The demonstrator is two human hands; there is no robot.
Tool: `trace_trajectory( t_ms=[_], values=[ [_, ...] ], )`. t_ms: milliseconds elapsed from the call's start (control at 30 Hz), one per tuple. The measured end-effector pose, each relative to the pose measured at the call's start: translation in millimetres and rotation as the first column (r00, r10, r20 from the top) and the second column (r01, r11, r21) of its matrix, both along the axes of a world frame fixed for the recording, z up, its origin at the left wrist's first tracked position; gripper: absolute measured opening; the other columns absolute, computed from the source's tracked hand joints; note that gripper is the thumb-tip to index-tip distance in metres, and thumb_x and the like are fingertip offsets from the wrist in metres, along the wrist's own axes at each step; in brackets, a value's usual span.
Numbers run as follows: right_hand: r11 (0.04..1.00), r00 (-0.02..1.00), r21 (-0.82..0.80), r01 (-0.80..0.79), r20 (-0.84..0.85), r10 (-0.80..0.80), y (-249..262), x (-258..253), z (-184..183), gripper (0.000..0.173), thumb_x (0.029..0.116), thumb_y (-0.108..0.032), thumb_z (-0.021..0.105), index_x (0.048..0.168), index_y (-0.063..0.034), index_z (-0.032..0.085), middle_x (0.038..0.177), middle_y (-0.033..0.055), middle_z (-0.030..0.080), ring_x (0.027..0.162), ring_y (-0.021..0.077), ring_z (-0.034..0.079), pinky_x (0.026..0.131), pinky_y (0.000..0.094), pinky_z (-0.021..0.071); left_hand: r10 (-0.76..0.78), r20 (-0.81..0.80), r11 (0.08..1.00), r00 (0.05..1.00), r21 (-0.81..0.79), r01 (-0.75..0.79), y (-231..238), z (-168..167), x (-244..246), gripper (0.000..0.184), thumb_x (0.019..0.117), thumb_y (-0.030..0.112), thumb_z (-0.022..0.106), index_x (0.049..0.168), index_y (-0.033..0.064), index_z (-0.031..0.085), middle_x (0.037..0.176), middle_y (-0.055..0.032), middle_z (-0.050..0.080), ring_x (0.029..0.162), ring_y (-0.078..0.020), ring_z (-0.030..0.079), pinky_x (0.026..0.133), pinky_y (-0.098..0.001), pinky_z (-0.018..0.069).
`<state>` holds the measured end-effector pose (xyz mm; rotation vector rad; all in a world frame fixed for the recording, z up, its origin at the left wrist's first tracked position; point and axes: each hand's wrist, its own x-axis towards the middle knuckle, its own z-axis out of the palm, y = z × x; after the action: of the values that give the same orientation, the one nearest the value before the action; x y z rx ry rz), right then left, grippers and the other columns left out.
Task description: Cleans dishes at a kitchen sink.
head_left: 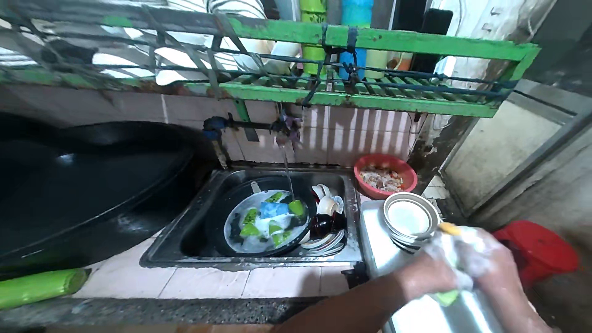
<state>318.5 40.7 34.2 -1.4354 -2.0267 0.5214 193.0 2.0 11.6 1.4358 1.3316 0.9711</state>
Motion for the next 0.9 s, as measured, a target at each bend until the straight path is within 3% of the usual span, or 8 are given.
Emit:
trace_trajectory(
  t_ms=[67, 167, 233, 367, 467, 567, 667, 900],
  values=[
    [0.999, 0.999, -0.008, -0.031, 0.008, 0.031, -7.8, -6.3, 1.2, 0.032, 0.0929, -0.012, 0.066, 0.119, 0.0063, 0.068, 0.110, 0.0295, 0.070, 0.104, 0.0455, 0.067, 0.091, 0.0683, 0.0492, 0.025, -0.204, 0.994, 0.979, 0.108, -0.003, -4.1, -5.4, 6.0, 0.066, 0.0828, 0.019, 0.080, 0.138, -0.0056, 0.053, 0.136, -0.0232, 0.058, 0.129, -0.0291, 0.055, 0.110, -0.0414, 0.0433],
    [0.990, 0.818, -0.125, -0.069, -0.575, -0.016, -3.2, 6.9, -17.8, 0.030, 0.0937, -0.013, 0.057, 0.120, -0.0003, 0.063, 0.099, 0.0027, 0.070, 0.087, 0.0079, 0.068, 0.078, 0.0288, 0.0597, 0.082, 0.331, 0.993, 0.940, -0.112, -0.047, -16.8, 5.0, -3.3, 0.077, 0.0842, 0.008, 0.078, 0.150, 0.0001, 0.039, 0.121, -0.0182, 0.065, 0.104, -0.0205, 0.067, 0.092, -0.0360, 0.0565],
    [0.974, 0.681, -0.207, -0.095, -0.727, -0.088, 0.0, 21.5, -38.5, 0.033, 0.1006, -0.017, 0.052, 0.129, -0.0024, 0.057, 0.103, -0.0004, 0.067, 0.088, 0.0036, 0.066, 0.078, 0.0254, 0.0594, 0.102, 0.498, 0.976, 0.861, -0.219, 0.012, -23.3, 4.2, -14.7, 0.071, 0.0871, 0.010, 0.075, 0.148, 0.0070, 0.040, 0.116, -0.0167, 0.066, 0.094, -0.0212, 0.069, 0.083, -0.0386, 0.0592],
    [0.966, 0.951, -0.239, -0.095, -0.308, 0.017, 9.0, 33.0, -83.4, 0.046, 0.1033, -0.024, 0.044, 0.134, 0.0073, 0.057, 0.111, 0.0207, 0.067, 0.091, 0.0221, 0.066, 0.082, 0.0408, 0.0570, -0.002, -0.236, 1.000, 0.972, -0.024, -0.003, -20.7, -18.2, -43.9, 0.054, 0.0957, 0.034, 0.069, 0.133, -0.0038, 0.060, 0.144, -0.0201, 0.055, 0.133, -0.0261, 0.054, 0.114, -0.0405, 0.0421],
    [0.867, 0.882, -0.457, -0.200, 0.301, 0.362, 0.5, 18.2, -87.1, 0.046, 0.1072, -0.025, 0.046, 0.145, -0.0012, 0.055, 0.154, 0.0226, 0.047, 0.145, 0.0397, 0.041, 0.119, 0.0552, 0.0328, -0.130, -0.631, 0.988, 0.765, -0.013, 0.157, -28.4, -16.2, -43.0, 0.040, 0.1055, 0.035, 0.049, 0.104, 0.0009, 0.070, 0.113, -0.0197, 0.069, 0.113, -0.0348, 0.064, 0.101, -0.0530, 0.0466],
    [0.820, 0.641, -0.558, -0.128, 0.585, 0.498, -4.9, 2.0, -87.7, 0.054, 0.0954, -0.027, 0.066, 0.145, -0.0088, 0.056, 0.163, 0.0155, 0.037, 0.151, 0.0405, 0.031, 0.119, 0.0582, 0.0333, -0.354, -0.660, 0.935, 0.663, -0.265, 0.235, -36.8, -3.3, -31.8, 0.036, 0.1078, 0.030, 0.046, 0.116, 0.0023, 0.067, 0.113, -0.0212, 0.070, 0.111, -0.0390, 0.066, 0.097, -0.0609, 0.0468],
    [0.883, 0.827, -0.457, -0.107, 0.452, 0.334, 9.1, 16.9, -89.9, 0.056, 0.0903, -0.007, 0.065, 0.145, -0.0075, 0.055, 0.142, 0.0176, 0.060, 0.133, 0.0365, 0.056, 0.110, 0.0564, 0.0454, -0.491, -0.645, 0.862, 0.585, -0.457, 0.219, -42.1, -7.0, -27.1, 0.033, 0.1050, 0.024, 0.051, 0.122, -0.0009, 0.065, 0.122, -0.0241, 0.067, 0.118, -0.0430, 0.061, 0.101, -0.0661, 0.0419],
    [0.883, 0.705, -0.378, -0.278, 0.544, 0.455, -20.5, 14.4, -70.8, 0.051, 0.1028, -0.032, 0.057, 0.146, -0.0043, 0.056, 0.156, 0.0232, 0.046, 0.147, 0.0423, 0.039, 0.121, 0.0600, 0.0288, -0.269, -0.537, 0.938, 0.799, -0.335, 0.091, -31.0, -7.1, -33.5, 0.031, 0.1018, 0.011, 0.053, 0.129, -0.0015, 0.060, 0.126, -0.0247, 0.065, 0.119, -0.0420, 0.062, 0.097, -0.0632, 0.0491]
  ],
)
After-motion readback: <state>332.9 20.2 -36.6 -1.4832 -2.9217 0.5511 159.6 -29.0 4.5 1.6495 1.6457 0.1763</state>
